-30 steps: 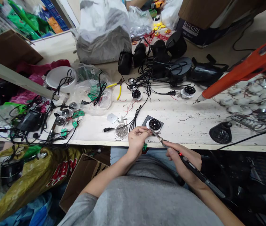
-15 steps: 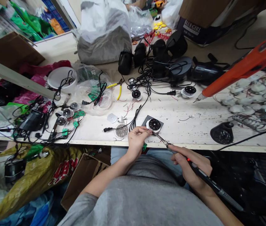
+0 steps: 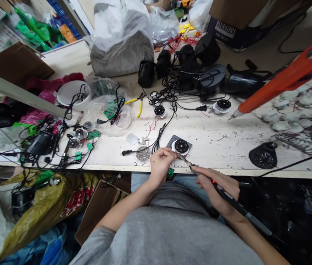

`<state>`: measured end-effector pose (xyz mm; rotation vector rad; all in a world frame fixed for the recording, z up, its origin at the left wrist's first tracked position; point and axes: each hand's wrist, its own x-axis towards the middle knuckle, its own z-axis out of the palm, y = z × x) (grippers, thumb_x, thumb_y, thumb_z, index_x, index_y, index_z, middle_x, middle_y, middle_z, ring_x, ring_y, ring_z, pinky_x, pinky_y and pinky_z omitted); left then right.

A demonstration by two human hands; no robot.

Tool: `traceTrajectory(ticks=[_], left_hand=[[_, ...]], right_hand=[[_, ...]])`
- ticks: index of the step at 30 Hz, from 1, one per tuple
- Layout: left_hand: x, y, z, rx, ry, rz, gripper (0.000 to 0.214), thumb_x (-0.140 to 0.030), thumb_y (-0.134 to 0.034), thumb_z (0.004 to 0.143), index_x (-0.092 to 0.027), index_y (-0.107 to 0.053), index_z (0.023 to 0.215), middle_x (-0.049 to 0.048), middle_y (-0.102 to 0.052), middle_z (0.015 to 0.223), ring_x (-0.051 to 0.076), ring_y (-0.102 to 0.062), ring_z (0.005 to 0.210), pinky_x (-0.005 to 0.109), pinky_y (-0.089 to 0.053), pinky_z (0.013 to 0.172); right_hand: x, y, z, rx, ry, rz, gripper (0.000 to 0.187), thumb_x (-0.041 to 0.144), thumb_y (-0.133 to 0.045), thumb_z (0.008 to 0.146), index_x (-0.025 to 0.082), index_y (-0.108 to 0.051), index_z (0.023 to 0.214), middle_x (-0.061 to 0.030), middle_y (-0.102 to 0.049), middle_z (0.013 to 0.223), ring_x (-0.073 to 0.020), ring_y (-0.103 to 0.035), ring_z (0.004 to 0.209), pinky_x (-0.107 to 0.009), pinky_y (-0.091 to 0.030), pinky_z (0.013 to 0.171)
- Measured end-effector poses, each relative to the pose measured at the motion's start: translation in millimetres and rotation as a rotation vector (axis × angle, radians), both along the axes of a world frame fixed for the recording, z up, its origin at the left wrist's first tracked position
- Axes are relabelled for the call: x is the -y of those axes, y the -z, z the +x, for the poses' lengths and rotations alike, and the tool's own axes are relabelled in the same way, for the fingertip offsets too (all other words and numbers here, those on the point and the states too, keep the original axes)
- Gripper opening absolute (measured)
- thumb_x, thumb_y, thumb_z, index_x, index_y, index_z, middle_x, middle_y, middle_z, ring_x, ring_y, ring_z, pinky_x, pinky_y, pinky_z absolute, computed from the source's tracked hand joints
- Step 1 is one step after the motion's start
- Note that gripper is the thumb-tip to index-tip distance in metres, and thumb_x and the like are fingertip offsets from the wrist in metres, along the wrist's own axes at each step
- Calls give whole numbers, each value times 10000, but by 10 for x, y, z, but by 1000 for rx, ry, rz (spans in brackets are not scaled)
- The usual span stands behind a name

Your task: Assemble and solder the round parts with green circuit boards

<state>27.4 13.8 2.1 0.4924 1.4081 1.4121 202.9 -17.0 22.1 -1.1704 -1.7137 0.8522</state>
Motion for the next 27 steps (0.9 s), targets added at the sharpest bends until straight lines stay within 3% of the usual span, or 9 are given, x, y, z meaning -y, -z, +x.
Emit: traceTrajectory(ticks=[14, 20, 27], left_hand=[[-25, 0, 16, -9, -12, -1, 243, -225, -826, 530, -172, -596, 472, 29, -665, 761, 152, -648, 732, 305, -547, 774], [-33, -11, 18, -8, -12, -8, 226, -208, -806, 520, -163, -592, 460, 23, -656, 746, 145, -645, 717, 298, -544, 763], [-33, -3, 14, -12, -8, -10, 226, -211, -804, 524, -164, -591, 464, 26, -658, 746, 146, -647, 722, 296, -540, 757]], right_hand=[[-65, 151, -10, -28, -27, 103, 234, 188, -600, 961, 264, -753, 1121, -24, -794, 967, -157, -749, 703, -276, -649, 668], [-74, 126, -3, -15, -33, 106, 230, 183, -598, 966, 259, -750, 1121, -12, -793, 952, -139, -747, 717, -272, -652, 759], [-91, 121, -14, -11, -23, 101, 214, 193, -601, 961, 257, -761, 1089, -7, -785, 865, -146, -740, 676, -283, -653, 750]])
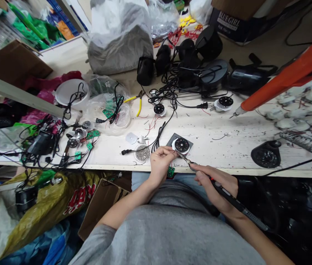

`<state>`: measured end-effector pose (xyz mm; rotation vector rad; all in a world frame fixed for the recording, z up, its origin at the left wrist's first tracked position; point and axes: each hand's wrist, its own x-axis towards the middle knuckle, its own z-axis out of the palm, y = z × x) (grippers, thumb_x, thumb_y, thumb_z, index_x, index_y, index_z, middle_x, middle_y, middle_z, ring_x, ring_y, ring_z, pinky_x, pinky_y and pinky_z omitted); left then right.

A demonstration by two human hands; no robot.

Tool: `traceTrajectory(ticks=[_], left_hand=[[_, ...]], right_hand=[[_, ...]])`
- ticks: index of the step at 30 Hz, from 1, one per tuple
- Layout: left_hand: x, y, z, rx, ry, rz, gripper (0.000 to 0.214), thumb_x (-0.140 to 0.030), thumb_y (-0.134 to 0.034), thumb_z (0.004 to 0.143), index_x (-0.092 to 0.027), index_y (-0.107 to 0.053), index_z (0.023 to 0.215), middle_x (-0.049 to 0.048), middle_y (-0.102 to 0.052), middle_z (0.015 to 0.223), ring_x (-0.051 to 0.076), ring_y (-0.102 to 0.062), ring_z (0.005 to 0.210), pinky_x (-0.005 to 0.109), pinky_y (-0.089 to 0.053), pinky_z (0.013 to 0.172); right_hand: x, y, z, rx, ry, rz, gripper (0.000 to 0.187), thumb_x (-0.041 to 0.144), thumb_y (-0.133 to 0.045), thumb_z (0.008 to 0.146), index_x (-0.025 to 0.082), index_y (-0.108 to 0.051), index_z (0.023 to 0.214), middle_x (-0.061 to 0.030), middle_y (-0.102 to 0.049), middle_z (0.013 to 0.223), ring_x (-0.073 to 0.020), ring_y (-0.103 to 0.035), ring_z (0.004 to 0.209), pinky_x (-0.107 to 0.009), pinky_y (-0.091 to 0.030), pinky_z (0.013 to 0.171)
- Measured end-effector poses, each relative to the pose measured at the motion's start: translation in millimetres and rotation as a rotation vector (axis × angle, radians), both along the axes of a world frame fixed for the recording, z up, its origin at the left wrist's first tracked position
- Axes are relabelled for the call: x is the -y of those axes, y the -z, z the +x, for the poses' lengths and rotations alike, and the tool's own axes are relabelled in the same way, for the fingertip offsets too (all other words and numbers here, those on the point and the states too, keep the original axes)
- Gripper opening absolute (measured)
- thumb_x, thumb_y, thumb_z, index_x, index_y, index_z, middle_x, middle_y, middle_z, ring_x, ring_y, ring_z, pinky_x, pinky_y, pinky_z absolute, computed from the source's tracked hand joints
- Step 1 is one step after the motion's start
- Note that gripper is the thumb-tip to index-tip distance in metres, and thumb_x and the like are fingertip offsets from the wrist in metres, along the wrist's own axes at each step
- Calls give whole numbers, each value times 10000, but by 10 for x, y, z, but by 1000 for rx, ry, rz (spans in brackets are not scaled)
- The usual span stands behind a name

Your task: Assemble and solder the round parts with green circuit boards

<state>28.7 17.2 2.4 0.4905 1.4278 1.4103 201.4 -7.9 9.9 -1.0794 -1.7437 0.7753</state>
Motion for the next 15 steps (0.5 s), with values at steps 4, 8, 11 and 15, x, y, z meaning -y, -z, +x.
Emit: traceTrajectory(ticks=[4, 8, 11, 15], left_hand=[[4, 25, -6, -21, 14, 3, 255, -232, -820, 542, -163, -583, 479, 28, -665, 763, 148, -649, 731, 303, -541, 761], [6, 64, -7, -17, 12, 10, 265, -237, -827, 539, -163, -580, 480, 25, -666, 764, 147, -652, 721, 310, -547, 755], [4, 82, -8, -5, 12, 14, 302, -251, -853, 532, -159, -570, 483, 26, -664, 769, 152, -665, 722, 321, -554, 761], [2, 74, -8, 30, 17, 12, 309, -245, -867, 517, -155, -573, 484, 27, -673, 773, 158, -681, 701, 329, -567, 746]], right_hand=[[10, -46, 16, -5, -6, -12, 213, 195, -596, 967, 252, -755, 1098, -10, -778, 863, -141, -728, 673, -296, -648, 772], [65, -147, 77, 9, -21, -33, 234, 188, -581, 970, 252, -755, 1113, -16, -768, 869, -142, -715, 681, -284, -628, 713], [108, -207, 150, -18, -14, 20, 241, 188, -573, 968, 265, -761, 1098, -5, -751, 828, -137, -699, 654, -263, -602, 630], [63, -215, 208, -19, 25, 159, 303, 154, -612, 939, 277, -727, 1190, -10, -729, 818, -148, -684, 646, -271, -593, 583]])
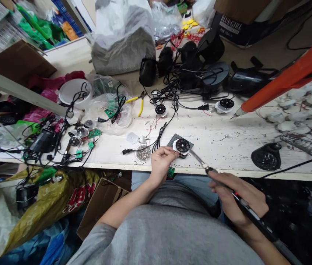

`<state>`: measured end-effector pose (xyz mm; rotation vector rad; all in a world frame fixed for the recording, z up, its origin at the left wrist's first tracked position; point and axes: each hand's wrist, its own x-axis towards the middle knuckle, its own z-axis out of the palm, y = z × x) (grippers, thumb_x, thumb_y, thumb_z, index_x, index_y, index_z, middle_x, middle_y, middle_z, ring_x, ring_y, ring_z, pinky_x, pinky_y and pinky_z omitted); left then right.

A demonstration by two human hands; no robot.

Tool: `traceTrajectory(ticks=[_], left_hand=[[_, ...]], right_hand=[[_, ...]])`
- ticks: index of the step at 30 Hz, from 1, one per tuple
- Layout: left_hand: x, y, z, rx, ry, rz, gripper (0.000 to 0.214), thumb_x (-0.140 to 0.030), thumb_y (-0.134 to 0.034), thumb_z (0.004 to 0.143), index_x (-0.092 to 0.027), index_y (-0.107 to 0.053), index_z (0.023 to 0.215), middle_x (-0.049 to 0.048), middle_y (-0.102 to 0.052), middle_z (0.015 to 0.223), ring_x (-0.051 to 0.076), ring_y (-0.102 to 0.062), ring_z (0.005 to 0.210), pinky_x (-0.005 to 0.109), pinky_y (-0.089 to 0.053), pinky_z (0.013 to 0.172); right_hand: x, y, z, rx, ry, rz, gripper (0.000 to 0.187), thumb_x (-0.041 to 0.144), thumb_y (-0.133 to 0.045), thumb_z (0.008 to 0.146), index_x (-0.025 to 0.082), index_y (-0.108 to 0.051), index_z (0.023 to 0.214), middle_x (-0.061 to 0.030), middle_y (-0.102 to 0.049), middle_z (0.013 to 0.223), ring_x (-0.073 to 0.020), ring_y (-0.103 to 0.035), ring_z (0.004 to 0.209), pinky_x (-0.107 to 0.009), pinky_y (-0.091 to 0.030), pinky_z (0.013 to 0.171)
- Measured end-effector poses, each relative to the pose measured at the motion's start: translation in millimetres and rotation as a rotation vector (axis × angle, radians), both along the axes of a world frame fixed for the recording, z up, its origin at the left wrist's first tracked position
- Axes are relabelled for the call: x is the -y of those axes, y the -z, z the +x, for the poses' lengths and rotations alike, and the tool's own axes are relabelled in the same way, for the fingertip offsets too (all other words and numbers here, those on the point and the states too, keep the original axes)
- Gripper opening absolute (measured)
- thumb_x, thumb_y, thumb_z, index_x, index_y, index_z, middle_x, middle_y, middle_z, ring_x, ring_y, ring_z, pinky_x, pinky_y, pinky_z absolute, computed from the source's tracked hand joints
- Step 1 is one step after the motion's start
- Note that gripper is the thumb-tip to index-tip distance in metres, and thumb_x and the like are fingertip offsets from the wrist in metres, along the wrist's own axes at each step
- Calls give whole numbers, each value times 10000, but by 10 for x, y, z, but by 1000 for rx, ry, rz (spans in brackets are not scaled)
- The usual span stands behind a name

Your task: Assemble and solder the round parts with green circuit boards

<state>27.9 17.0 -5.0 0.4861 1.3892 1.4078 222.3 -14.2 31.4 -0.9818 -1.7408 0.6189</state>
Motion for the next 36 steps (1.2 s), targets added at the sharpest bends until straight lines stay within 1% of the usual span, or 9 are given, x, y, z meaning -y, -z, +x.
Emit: traceTrajectory(ticks=[2, 5, 10, 14, 18, 24, 27, 30, 36], left_hand=[[-1, -9, 1, 7, -1, 0, 301, -239, -866, 513, -155, -579, 480, 27, -677, 772, 161, -685, 699, 329, -569, 739], [-4, -16, 7, 6, -5, 2, 290, -229, -863, 515, -155, -584, 480, 28, -680, 774, 161, -688, 698, 328, -571, 737], [-8, -14, 8, 13, -10, 14, 273, -224, -853, 518, -158, -592, 477, 22, -673, 759, 154, -685, 697, 320, -572, 751], [17, -20, -17, -5, 17, 9, 264, -235, -856, 530, -155, -607, 494, 27, -677, 776, 156, -684, 711, 309, -565, 741], [0, -75, -43, -47, 54, 51, 262, -242, -853, 568, -157, -611, 518, 36, -690, 803, 152, -676, 734, 294, -555, 739], [-302, -176, -109, -294, 230, 217, 157, -239, -810, 692, -164, -685, 634, 66, -698, 892, 161, -680, 805, 286, -566, 759], [-448, -175, -223, -488, 251, 260, 57, -184, -778, 713, -181, -727, 738, 59, -688, 907, 169, -682, 836, 301, -578, 793], [-495, -159, -401, -646, 187, 248, 88, -149, -754, 725, -195, -733, 797, 47, -701, 904, 170, -679, 845, 296, -574, 804], [-451, -169, -659, -665, 167, 167, 25, -179, -737, 734, -201, -725, 736, 26, -710, 786, 149, -661, 693, 275, -559, 711]], right_hand=[[-91, 41, -31, 37, 63, 62, 395, 161, -681, 903, 275, -674, 1282, -24, -727, 865, -169, -696, 686, -304, -616, 630], [-283, 169, -157, 153, 120, 83, 582, 268, -744, 884, 253, -544, 1430, -72, -728, 1017, -229, -730, 895, -383, -644, 803], [-545, 429, -392, 225, 7, 75, 711, 337, -692, 918, 229, -376, 1545, -145, -659, 1269, -284, -654, 1176, -436, -603, 959], [-600, 485, -467, 234, -10, 76, 693, 268, -655, 929, 233, -360, 1554, -143, -647, 1248, -270, -656, 1146, -419, -607, 937], [-607, 388, -467, 231, 3, 109, 697, 257, -657, 922, 235, -366, 1555, -132, -651, 1220, -263, -659, 1125, -418, -599, 954], [-872, 292, -412, 238, 126, 158, 739, 315, -708, 889, 231, -387, 1549, -134, -654, 1203, -279, -655, 1110, -446, -596, 961], [-1085, 389, -376, 237, 146, 114, 747, 352, -713, 877, 222, -398, 1541, -140, -642, 1206, -286, -661, 1093, -450, -610, 921], [-1216, 537, -345, 260, 143, 79, 738, 377, -691, 882, 212, -397, 1539, -140, -637, 1200, -286, -661, 1089, -453, -613, 905], [-1224, 702, -322, 274, 123, 34, 720, 400, -665, 900, 204, -400, 1541, -142, -633, 1196, -261, -678, 1017, -434, -618, 871]])
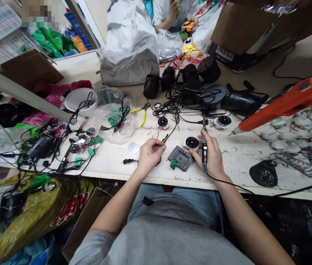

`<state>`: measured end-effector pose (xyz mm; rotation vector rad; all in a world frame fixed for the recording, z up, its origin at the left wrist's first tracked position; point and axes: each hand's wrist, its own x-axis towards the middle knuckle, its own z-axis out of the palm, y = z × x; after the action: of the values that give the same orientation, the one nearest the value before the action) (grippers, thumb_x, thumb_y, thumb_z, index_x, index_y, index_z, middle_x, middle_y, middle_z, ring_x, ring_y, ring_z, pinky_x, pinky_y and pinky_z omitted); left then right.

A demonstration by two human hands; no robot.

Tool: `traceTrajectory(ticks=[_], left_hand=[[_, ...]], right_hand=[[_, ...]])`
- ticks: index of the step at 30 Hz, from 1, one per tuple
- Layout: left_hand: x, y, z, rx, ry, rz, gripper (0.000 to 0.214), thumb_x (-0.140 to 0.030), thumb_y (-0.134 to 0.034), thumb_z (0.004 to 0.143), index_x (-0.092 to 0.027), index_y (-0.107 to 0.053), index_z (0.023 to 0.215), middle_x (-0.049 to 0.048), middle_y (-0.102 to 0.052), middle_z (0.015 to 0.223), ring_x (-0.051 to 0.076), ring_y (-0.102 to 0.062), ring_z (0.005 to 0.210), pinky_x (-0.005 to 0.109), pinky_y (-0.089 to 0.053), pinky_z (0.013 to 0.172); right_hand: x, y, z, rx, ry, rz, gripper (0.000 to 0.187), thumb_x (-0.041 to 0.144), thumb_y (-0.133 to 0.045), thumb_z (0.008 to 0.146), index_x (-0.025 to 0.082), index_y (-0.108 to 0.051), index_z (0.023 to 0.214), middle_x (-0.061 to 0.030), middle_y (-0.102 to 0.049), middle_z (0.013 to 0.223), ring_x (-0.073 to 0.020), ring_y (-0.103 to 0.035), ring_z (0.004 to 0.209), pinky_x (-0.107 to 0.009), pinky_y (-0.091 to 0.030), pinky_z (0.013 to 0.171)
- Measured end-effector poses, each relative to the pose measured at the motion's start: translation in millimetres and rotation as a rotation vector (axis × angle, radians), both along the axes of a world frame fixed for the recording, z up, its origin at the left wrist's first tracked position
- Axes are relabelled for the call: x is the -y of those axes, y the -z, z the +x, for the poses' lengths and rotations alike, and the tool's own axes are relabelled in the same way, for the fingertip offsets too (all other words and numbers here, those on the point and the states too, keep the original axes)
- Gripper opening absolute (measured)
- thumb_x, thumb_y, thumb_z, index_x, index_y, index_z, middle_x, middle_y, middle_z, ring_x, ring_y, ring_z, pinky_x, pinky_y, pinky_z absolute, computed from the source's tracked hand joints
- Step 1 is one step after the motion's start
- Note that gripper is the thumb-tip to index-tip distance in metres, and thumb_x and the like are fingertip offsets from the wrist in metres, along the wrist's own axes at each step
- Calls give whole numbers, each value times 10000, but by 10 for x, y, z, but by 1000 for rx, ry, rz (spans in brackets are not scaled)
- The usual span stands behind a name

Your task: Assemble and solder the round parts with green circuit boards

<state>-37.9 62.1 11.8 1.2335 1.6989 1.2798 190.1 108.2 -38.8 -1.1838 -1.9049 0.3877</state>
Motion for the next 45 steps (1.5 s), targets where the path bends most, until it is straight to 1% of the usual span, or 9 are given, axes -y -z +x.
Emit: traceTrajectory(ticks=[9, 13, 16, 21, 24, 30, 34, 39, 45], left_hand=[[-121, -104, -59, -125, 72, 13, 20, -197, -736, 756, -203, -719, 748, 23, -708, 774, 142, -629, 658, 267, -509, 670], [33, -163, 90, -168, 284, -52, 312, -260, -835, 693, -217, -730, 984, 0, -685, 756, 138, -598, 603, 256, -468, 590], [168, -99, 222, -120, 386, -69, 406, -166, -795, 688, -230, -720, 1082, 1, -681, 802, 124, -592, 587, 248, -482, 581], [195, 115, 305, 164, 203, -88, 176, -220, -771, 711, -200, -763, 886, 29, -659, 810, 115, -616, 612, 236, -521, 579], [174, 182, 341, 316, 109, -119, 183, -295, -807, 698, -186, -759, 837, 25, -642, 775, 128, -624, 608, 264, -550, 592], [217, 181, 370, -42, 145, -31, 145, -182, -814, 709, -225, -782, 844, 16, -636, 761, 129, -572, 639, 270, -514, 647], [268, 212, 331, -223, 209, 7, 268, -171, -837, 694, -226, -768, 946, 42, -620, 924, 178, -612, 815, 308, -537, 734], [311, 235, 296, -344, 210, 64, 436, -182, -839, 714, -243, -711, 1126, 95, -602, 1221, 266, -606, 1125, 378, -556, 867], [349, 208, 319, -400, 242, 57, 395, -206, -831, 747, -219, -696, 1118, 84, -655, 1134, 260, -631, 1066, 412, -540, 928]], right_hand=[[-40, 6, 29, 18, 12, -8, 675, 424, -642, 919, 190, -432, 1516, -145, -639, 1181, -276, -662, 1066, -437, -591, 892], [-50, 6, 15, 14, 30, 14, 672, 439, -627, 933, 178, -426, 1520, -150, -632, 1183, -278, -653, 1084, -443, -577, 922], [-51, 2, 3, 21, 31, 21, 652, 432, -594, 953, 180, -416, 1528, -148, -632, 1173, -279, -651, 1086, -450, -575, 928], [55, -88, 26, 48, 47, 69, 684, 361, -627, 944, 196, -373, 1558, -161, -622, 1225, -290, -641, 1129, -456, -574, 945], [229, -175, 24, 26, 101, 107, 684, 300, -649, 937, 215, -377, 1559, -156, -632, 1208, -281, -655, 1101, -437, -590, 910], [599, -195, -73, -21, 41, 103, 673, 207, -657, 933, 219, -391, 1551, -137, -641, 1153, -250, -660, 1061, -402, -604, 902], [699, -143, -117, -17, 25, 73, 665, 201, -631, 945, 232, -374, 1558, -135, -648, 1165, -252, -658, 1071, -410, -612, 896], [736, -157, -181, -35, 32, 111, 654, 204, -624, 945, 232, -386, 1553, -142, -650, 1178, -267, -664, 1079, -421, -615, 896], [712, -170, -306, -51, -12, 76, 646, 165, -592, 959, 279, -374, 1556, -126, -633, 1224, -225, -706, 964, -402, -615, 868]])
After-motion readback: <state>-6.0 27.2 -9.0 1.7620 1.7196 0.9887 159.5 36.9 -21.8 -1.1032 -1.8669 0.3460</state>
